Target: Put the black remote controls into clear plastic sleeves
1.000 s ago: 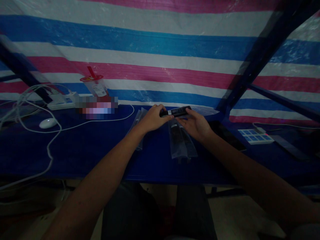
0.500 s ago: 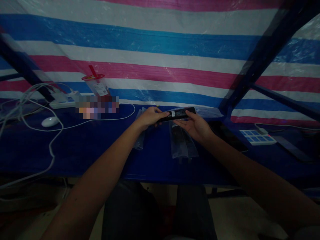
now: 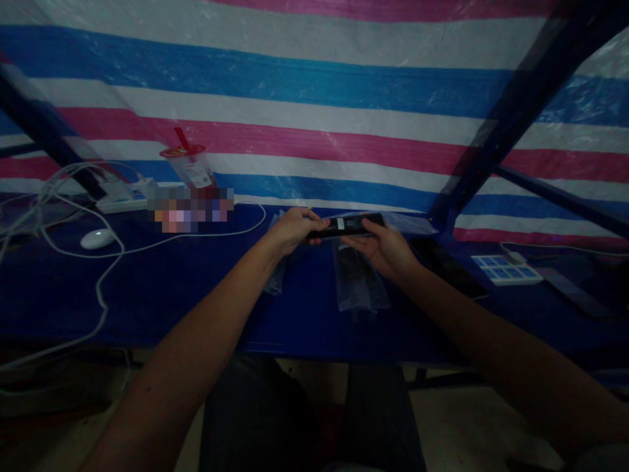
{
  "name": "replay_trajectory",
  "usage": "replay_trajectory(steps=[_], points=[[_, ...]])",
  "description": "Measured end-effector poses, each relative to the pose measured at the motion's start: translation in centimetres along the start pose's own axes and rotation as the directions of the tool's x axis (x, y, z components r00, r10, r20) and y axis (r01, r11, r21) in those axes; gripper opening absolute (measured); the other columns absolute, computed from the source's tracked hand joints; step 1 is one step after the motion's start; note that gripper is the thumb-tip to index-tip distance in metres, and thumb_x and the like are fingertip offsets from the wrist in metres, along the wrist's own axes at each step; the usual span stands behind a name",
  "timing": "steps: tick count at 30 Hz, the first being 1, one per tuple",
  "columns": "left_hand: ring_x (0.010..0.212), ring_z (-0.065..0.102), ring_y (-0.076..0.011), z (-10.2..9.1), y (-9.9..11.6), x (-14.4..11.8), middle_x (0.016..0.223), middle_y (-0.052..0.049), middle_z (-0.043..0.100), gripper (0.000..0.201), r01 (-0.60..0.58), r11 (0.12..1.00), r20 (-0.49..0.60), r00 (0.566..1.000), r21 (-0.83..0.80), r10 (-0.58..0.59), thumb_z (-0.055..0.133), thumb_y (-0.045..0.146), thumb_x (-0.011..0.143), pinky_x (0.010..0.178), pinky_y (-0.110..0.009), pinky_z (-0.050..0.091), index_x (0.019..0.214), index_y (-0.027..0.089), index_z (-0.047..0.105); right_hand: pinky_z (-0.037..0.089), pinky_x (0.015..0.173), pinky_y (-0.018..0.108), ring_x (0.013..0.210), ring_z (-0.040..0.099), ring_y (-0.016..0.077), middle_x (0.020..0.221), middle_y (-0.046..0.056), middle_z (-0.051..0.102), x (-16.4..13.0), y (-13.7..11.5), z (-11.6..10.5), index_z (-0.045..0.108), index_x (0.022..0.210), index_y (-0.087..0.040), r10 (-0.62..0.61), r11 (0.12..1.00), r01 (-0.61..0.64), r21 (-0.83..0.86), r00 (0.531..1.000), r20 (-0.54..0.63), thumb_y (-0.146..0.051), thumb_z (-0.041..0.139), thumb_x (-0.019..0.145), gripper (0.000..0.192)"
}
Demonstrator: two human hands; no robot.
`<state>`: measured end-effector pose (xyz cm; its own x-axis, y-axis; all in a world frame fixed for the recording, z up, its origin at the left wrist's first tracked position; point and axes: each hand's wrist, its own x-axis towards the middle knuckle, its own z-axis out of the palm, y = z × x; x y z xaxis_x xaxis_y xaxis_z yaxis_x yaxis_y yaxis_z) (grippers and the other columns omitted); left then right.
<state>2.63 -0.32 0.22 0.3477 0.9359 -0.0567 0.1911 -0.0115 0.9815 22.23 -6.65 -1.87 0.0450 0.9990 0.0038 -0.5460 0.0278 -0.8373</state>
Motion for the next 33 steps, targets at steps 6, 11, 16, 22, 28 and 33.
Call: replay_trajectory(steps=[6,11,16,22,28,33], points=[[0.053,0.058,-0.0150,0.1,0.0,0.2,0.063,-0.005,0.062,0.017,0.018,1.000,-0.022,1.000,-0.009,-0.018,0.076,0.031,0.081,0.064,-0.044,0.053,0.078,0.019,0.063,0.060,0.096,0.048,0.096,0.074,0.0235,0.099,0.005,0.073,0.1,0.1,-0.1,0.058,0.097,-0.022,-0.015,1.000,0.015,-0.011,1.000,0.014,-0.016,0.067,0.087,0.015],[0.057,0.061,-0.0167,0.1,0.3,-0.1,0.065,-0.005,0.062,0.015,0.023,0.999,-0.011,1.000,0.025,-0.023,0.073,0.030,0.085,0.068,-0.045,0.054,0.081,0.020,0.063,0.060,0.095,0.046,0.095,0.074,0.0228,0.099,0.005,0.073,0.1,0.0,-0.1,0.058,0.096,-0.021,-0.002,1.000,0.002,-0.007,1.000,-0.004,-0.017,0.065,0.088,0.012],[0.060,0.063,-0.0165,0.5,0.1,-0.3,0.072,-0.003,0.065,0.022,-0.091,0.972,-0.054,0.993,0.219,0.105,0.070,0.038,0.089,0.062,-0.037,0.050,0.102,0.023,0.062,0.061,0.094,0.045,0.093,0.075,0.0215,0.097,0.004,0.074,0.4,0.1,-0.4,0.057,0.094,-0.022,-0.011,1.000,0.011,0.013,0.999,-0.034,-0.017,0.065,0.087,0.012],[0.084,0.066,-0.0194,-0.1,-0.3,0.1,0.094,-0.005,0.071,0.026,-0.445,0.719,0.081,0.873,0.534,0.480,0.071,0.041,0.083,0.077,-0.035,0.049,0.098,0.020,0.067,0.062,0.092,0.046,0.093,0.075,0.0236,0.096,0.008,0.074,0.9,0.2,-0.9,0.058,0.093,-0.020,-0.024,0.999,0.027,0.032,0.997,-0.075,-0.018,0.063,0.089,0.007],[0.092,0.065,-0.0212,-0.6,-0.6,0.4,0.099,-0.005,0.072,0.034,-0.494,0.665,0.140,0.848,0.560,0.512,0.076,0.033,0.078,0.083,-0.036,0.047,0.107,0.020,0.067,0.064,0.085,0.044,0.086,0.075,0.0250,0.090,0.010,0.073,1.0,-0.2,-0.8,0.060,0.090,-0.016,-0.026,0.995,0.039,0.087,0.989,-0.147,-0.012,0.059,0.090,0.004],[0.068,0.064,-0.0153,-0.7,-0.9,0.7,0.089,-0.006,0.071,0.033,-0.365,0.842,0.015,0.920,0.397,0.392,0.065,0.044,0.089,0.066,-0.030,0.047,0.109,0.019,0.064,0.065,0.081,0.045,0.085,0.075,0.0245,0.091,0.010,0.073,1.1,-0.6,-0.9,0.060,0.090,-0.016,-0.047,0.992,0.066,0.110,0.985,-0.167,-0.010,0.056,0.090,0.007]])
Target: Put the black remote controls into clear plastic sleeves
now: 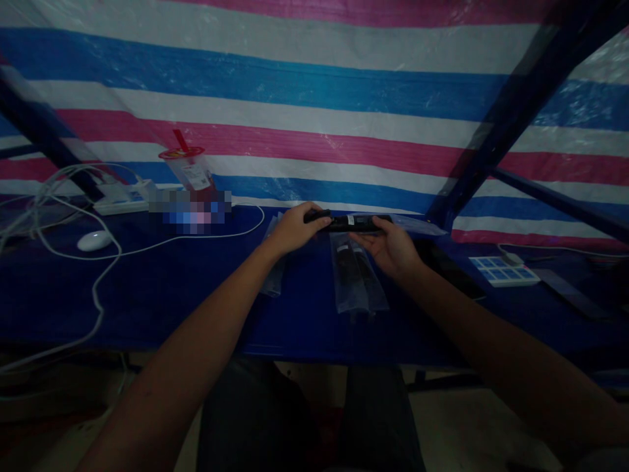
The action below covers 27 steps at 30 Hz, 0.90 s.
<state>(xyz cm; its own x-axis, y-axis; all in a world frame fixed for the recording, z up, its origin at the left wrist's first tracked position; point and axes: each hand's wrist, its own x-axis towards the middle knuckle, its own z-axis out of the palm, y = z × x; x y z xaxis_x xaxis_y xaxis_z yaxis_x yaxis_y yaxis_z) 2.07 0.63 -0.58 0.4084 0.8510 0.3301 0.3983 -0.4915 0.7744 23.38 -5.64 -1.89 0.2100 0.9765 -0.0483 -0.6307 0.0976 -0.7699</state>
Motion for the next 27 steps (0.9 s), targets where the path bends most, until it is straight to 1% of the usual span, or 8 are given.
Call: replay_trajectory(steps=[2,5,7,12,17,23,27], points=[[0.062,0.062,-0.0139,0.01,-0.19,0.17,0.083,-0.006,0.070,0.034,0.023,0.999,-0.026,0.999,-0.031,-0.024,0.062,0.048,0.090,0.062,-0.029,0.045,0.105,0.018,0.065,0.066,0.080,0.044,0.085,0.075,0.0245,0.091,0.009,0.074,0.04,-0.14,-0.05,0.060,0.090,-0.016,-0.002,1.000,0.002,0.006,1.000,-0.002,-0.010,0.056,0.090,0.007],[0.057,0.059,-0.0133,0.02,-0.50,0.37,0.068,-0.003,0.065,0.036,0.034,0.999,-0.039,0.999,-0.018,-0.034,0.057,0.052,0.093,0.060,-0.028,0.043,0.099,0.018,0.066,0.066,0.078,0.044,0.083,0.075,0.0242,0.088,0.008,0.074,-0.01,-0.30,0.04,0.060,0.089,-0.016,0.007,1.000,-0.007,-0.001,1.000,-0.022,-0.011,0.055,0.090,0.007],[0.056,0.058,-0.0135,0.02,-0.62,0.43,0.063,-0.002,0.063,0.038,0.036,0.999,-0.045,0.998,-0.006,-0.036,0.055,0.055,0.093,0.060,-0.028,0.041,0.096,0.018,0.066,0.066,0.076,0.042,0.081,0.074,0.0238,0.086,0.007,0.073,-0.11,-0.35,0.15,0.060,0.088,-0.016,0.019,1.000,-0.020,-0.013,0.999,-0.026,-0.012,0.055,0.091,0.007],[0.064,0.059,-0.0155,-0.10,-0.43,0.46,0.066,-0.003,0.063,0.046,0.006,0.999,-0.107,0.994,0.047,-0.001,0.050,0.060,0.094,0.061,-0.027,0.040,0.086,0.017,0.066,0.065,0.073,0.038,0.080,0.074,0.0225,0.082,0.007,0.073,-0.20,-0.36,0.20,0.060,0.088,-0.017,0.040,0.998,-0.041,-0.044,0.999,-0.023,-0.013,0.054,0.091,0.008],[0.073,0.060,-0.0182,-0.22,-0.16,0.55,0.070,-0.004,0.064,0.049,0.017,0.995,-0.148,0.989,0.094,-0.003,0.048,0.061,0.094,0.064,-0.027,0.040,0.081,0.017,0.065,0.065,0.072,0.038,0.078,0.073,0.0224,0.083,0.008,0.072,-0.06,-0.20,-0.01,0.060,0.088,-0.017,0.028,0.999,-0.029,-0.042,0.999,-0.022,-0.014,0.057,0.088,0.004],[0.071,0.060,-0.0187,-0.29,0.11,0.38,0.068,-0.004,0.063,0.048,0.025,0.994,-0.153,0.988,0.106,-0.009,0.047,0.059,0.095,0.065,-0.029,0.040,0.078,0.018,0.065,0.064,0.073,0.038,0.079,0.072,0.0218,0.081,0.007,0.071,-0.17,-0.18,0.03,0.060,0.087,-0.018,0.044,0.997,-0.046,-0.063,0.999,-0.030,-0.015,0.057,0.088,0.004],[0.074,0.061,-0.0198,-0.34,0.13,0.25,0.070,-0.005,0.065,0.049,0.028,0.992,-0.176,0.984,0.123,-0.006,0.047,0.061,0.094,0.065,-0.029,0.041,0.081,0.018,0.067,0.063,0.073,0.038,0.078,0.072,0.0218,0.079,0.006,0.071,-0.21,-0.24,0.07,0.060,0.087,-0.018,0.039,0.996,-0.042,-0.076,0.999,-0.037,-0.016,0.058,0.088,0.003]])
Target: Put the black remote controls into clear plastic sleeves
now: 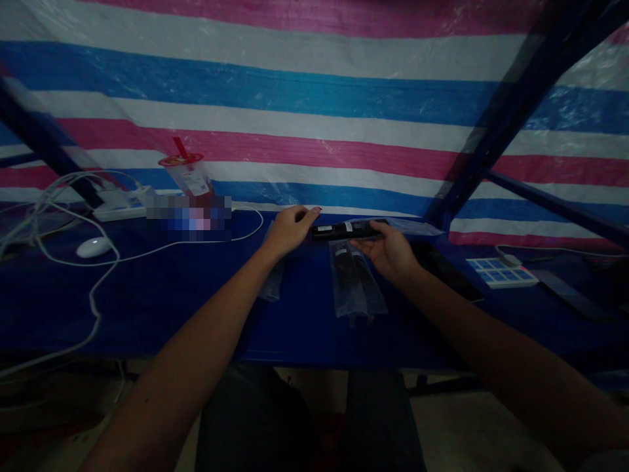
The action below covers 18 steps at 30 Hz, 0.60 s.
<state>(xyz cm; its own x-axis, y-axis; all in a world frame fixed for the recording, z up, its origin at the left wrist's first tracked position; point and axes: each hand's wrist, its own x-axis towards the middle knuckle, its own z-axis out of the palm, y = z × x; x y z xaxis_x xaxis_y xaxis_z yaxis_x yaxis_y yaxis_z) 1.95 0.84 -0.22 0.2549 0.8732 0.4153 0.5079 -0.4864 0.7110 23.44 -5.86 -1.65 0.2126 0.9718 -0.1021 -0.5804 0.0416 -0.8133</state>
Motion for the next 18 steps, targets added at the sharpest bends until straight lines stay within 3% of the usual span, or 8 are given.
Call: replay_trajectory(steps=[5,9,14,18], points=[[0.071,0.059,-0.0188,-0.1,-0.1,0.0,0.072,-0.006,0.067,0.050,0.013,0.998,-0.093,0.996,0.057,-0.007,0.048,0.061,0.094,0.065,-0.031,0.040,0.080,0.018,0.067,0.063,0.069,0.037,0.075,0.071,0.0212,0.082,0.007,0.071,0.1,0.0,0.0,0.059,0.087,-0.018,-0.005,1.000,0.005,0.000,1.000,-0.018,-0.015,0.058,0.087,0.003],[0.072,0.059,-0.0176,-0.4,0.1,-0.3,0.075,-0.004,0.067,0.043,-0.056,0.995,-0.129,0.989,0.078,0.065,0.054,0.058,0.092,0.068,-0.031,0.041,0.085,0.017,0.067,0.063,0.070,0.036,0.075,0.071,0.0203,0.083,0.006,0.071,0.1,0.0,0.0,0.059,0.086,-0.018,-0.014,1.000,0.014,0.005,1.000,-0.027,-0.015,0.059,0.087,0.003],[0.090,0.063,-0.0206,-0.6,0.8,-0.8,0.098,-0.007,0.071,0.032,-0.267,0.956,0.066,0.963,0.118,0.261,0.064,0.047,0.089,0.082,-0.034,0.045,0.105,0.020,0.068,0.063,0.069,0.034,0.075,0.071,0.0195,0.083,0.006,0.071,0.2,0.1,-0.2,0.059,0.087,-0.018,-0.017,1.000,0.017,0.003,1.000,-0.016,-0.016,0.057,0.089,0.004],[0.102,0.062,-0.0238,-0.5,1.0,-1.0,0.106,-0.009,0.069,0.031,-0.355,0.923,0.191,0.926,0.151,0.325,0.067,0.044,0.087,0.091,-0.037,0.044,0.108,0.022,0.069,0.063,0.069,0.035,0.075,0.071,0.0202,0.082,0.006,0.070,0.3,0.1,-0.2,0.059,0.086,-0.018,-0.022,1.000,0.022,0.004,0.999,-0.034,-0.016,0.057,0.089,0.004]])
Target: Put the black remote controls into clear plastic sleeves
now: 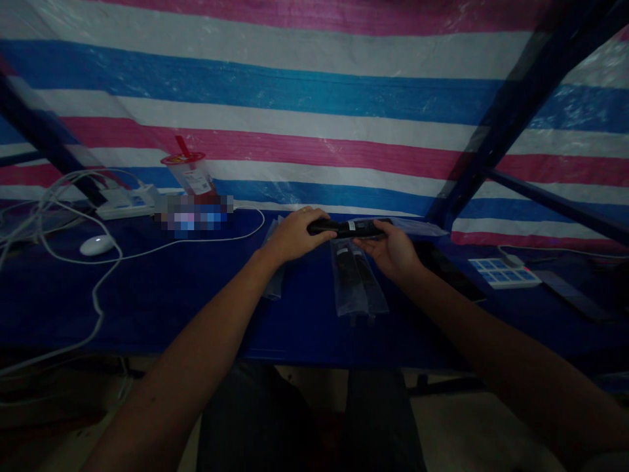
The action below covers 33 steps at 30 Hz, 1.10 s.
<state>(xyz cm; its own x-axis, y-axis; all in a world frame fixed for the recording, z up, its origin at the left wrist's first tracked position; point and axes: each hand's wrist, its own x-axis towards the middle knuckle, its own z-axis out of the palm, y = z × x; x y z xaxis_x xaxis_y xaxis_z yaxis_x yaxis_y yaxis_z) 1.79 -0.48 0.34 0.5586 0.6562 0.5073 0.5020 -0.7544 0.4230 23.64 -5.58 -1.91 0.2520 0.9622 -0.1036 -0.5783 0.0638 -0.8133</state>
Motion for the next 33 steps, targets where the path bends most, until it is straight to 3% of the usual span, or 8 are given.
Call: replay_trajectory(steps=[13,18,20,22,24,28,30,33], points=[[0.093,0.060,-0.0234,0.6,-0.7,-0.1,0.102,-0.007,0.059,0.039,0.035,0.999,0.053,0.998,0.011,-0.036,0.070,0.047,0.085,0.088,-0.039,0.046,0.118,0.027,0.070,0.063,0.067,0.032,0.073,0.071,0.0196,0.083,0.008,0.070,-0.1,0.0,0.2,0.059,0.086,-0.016,0.057,0.998,-0.058,0.020,0.998,0.012,-0.015,0.057,0.090,0.005],[0.101,0.060,-0.0241,1.0,-0.2,-0.1,0.104,-0.006,0.064,0.034,0.060,0.991,0.054,0.997,-0.118,-0.053,0.073,0.040,0.081,0.092,-0.040,0.046,0.112,0.026,0.068,0.063,0.066,0.032,0.072,0.070,0.0183,0.080,0.006,0.069,-0.2,0.1,0.2,0.060,0.086,-0.017,0.047,0.999,-0.047,0.019,0.998,0.030,-0.016,0.058,0.091,0.006],[0.093,0.062,-0.0224,1.1,0.0,0.0,0.099,-0.005,0.067,0.033,0.127,0.963,0.088,0.990,-0.237,-0.109,0.072,0.039,0.082,0.085,-0.038,0.048,0.111,0.025,0.066,0.063,0.066,0.032,0.073,0.071,0.0188,0.082,0.006,0.070,-0.3,0.1,0.1,0.060,0.087,-0.018,0.026,0.999,-0.027,0.019,0.999,0.043,-0.015,0.059,0.090,0.004],[0.077,0.063,-0.0194,1.2,0.2,0.1,0.088,-0.005,0.068,0.030,0.265,0.889,0.153,0.963,-0.374,-0.223,0.065,0.040,0.087,0.070,-0.034,0.048,0.112,0.024,0.065,0.063,0.067,0.033,0.074,0.071,0.0194,0.085,0.005,0.071,-0.3,0.1,0.1,0.060,0.089,-0.018,0.008,1.000,-0.009,0.021,0.999,0.053,-0.014,0.059,0.089,0.004],[0.065,0.061,-0.0172,1.1,0.3,0.4,0.082,-0.007,0.067,0.026,0.407,0.752,0.232,0.913,-0.519,-0.334,0.055,0.038,0.093,0.057,-0.031,0.045,0.112,0.022,0.065,0.063,0.068,0.034,0.075,0.072,0.0196,0.086,0.006,0.071,-0.4,0.1,0.1,0.060,0.090,-0.018,-0.006,1.000,0.005,0.023,0.998,0.065,-0.013,0.060,0.088,0.006],[0.065,0.066,-0.0180,0.7,0.1,0.7,0.090,-0.013,0.070,0.021,0.528,0.457,0.349,0.837,-0.716,-0.421,0.053,0.021,0.092,0.053,-0.031,0.047,0.109,0.017,0.065,0.063,0.069,0.034,0.075,0.072,0.0195,0.087,0.006,0.072,-0.4,0.0,0.1,0.060,0.090,-0.019,-0.019,1.000,0.017,0.022,0.996,0.091,-0.015,0.061,0.088,0.005],[0.068,0.069,-0.0191,0.5,-0.2,0.6,0.088,-0.013,0.071,0.019,0.559,0.391,0.385,0.811,-0.731,-0.441,0.057,0.016,0.090,0.056,-0.032,0.050,0.107,0.014,0.065,0.063,0.068,0.035,0.074,0.071,0.0197,0.086,0.005,0.072,-0.4,0.0,0.1,0.060,0.090,-0.019,-0.016,1.000,0.015,0.022,0.996,0.088,-0.015,0.062,0.087,0.005],[0.068,0.070,-0.0186,0.6,-0.6,0.5,0.079,-0.013,0.072,0.014,0.572,0.358,0.404,0.800,-0.738,-0.444,0.061,0.014,0.089,0.060,-0.030,0.050,0.101,0.010,0.067,0.063,0.066,0.035,0.072,0.071,0.0198,0.084,0.004,0.072,-0.5,-0.1,0.1,0.059,0.089,-0.019,-0.020,1.000,0.019,0.017,0.996,0.084,-0.014,0.062,0.086,0.007]])
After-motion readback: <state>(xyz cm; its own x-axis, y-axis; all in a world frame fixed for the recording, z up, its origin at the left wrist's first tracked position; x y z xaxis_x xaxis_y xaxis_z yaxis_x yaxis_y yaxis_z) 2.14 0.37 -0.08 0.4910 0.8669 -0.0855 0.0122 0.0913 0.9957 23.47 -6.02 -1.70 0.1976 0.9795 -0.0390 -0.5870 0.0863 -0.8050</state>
